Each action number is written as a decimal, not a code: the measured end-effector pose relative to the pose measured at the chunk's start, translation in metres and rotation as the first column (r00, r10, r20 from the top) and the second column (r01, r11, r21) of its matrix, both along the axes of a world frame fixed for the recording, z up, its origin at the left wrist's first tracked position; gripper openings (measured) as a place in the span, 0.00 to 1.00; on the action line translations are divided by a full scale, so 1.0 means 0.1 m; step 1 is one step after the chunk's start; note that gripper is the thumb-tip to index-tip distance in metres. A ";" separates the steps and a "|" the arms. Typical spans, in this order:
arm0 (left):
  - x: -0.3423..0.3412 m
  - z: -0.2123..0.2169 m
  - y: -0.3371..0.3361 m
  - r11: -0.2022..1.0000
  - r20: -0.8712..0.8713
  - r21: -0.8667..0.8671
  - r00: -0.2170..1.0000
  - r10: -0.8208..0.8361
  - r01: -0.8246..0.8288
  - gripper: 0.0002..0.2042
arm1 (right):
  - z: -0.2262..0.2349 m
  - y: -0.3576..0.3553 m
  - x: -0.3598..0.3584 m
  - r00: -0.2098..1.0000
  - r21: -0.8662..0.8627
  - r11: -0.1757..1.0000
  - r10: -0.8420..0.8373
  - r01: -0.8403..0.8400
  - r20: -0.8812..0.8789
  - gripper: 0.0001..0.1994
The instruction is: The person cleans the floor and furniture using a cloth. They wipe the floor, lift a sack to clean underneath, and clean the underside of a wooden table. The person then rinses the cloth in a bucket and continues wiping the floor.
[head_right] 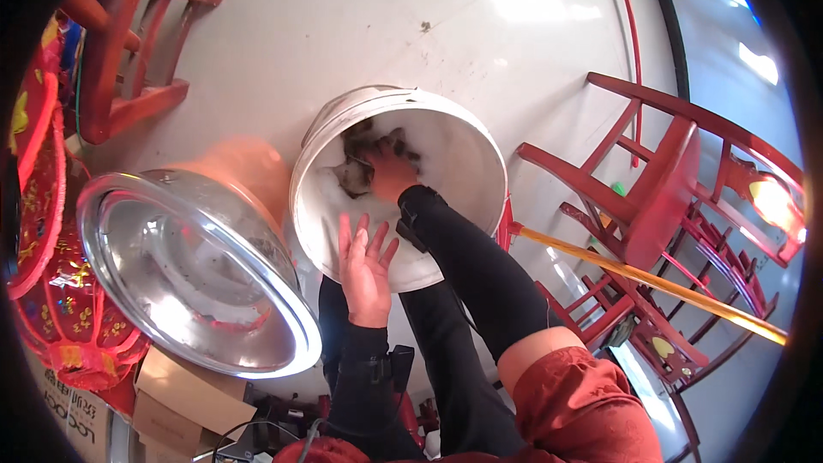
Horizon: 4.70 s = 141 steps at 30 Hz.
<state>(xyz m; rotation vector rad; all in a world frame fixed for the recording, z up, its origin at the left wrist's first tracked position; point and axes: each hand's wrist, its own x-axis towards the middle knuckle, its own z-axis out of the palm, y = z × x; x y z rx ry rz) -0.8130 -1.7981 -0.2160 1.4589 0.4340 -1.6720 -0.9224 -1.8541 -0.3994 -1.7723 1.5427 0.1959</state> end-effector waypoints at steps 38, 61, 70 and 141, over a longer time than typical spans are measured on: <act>-0.16 -0.65 0.01 0.978 0.166 0.116 0.967 -0.191 0.173 0.22 | 0.83 -0.39 -0.26 0.999 0.078 0.997 0.017 -0.014 -0.040 0.23; 0.08 -0.59 -0.17 0.998 -0.285 -0.026 0.957 0.056 -0.066 0.20 | 2.43 -0.19 -0.09 0.895 0.429 0.871 -0.371 0.242 0.249 0.21; -0.13 -0.88 0.20 0.958 0.205 -0.103 0.948 -0.242 0.266 0.14 | 1.73 -0.23 -0.02 0.903 0.362 0.882 -0.386 0.301 0.190 0.20; -0.05 -0.42 0.13 0.961 -0.074 0.228 0.987 -0.141 0.155 0.37 | 1.82 -0.13 -0.37 0.964 0.259 0.956 -0.191 0.140 0.183 0.25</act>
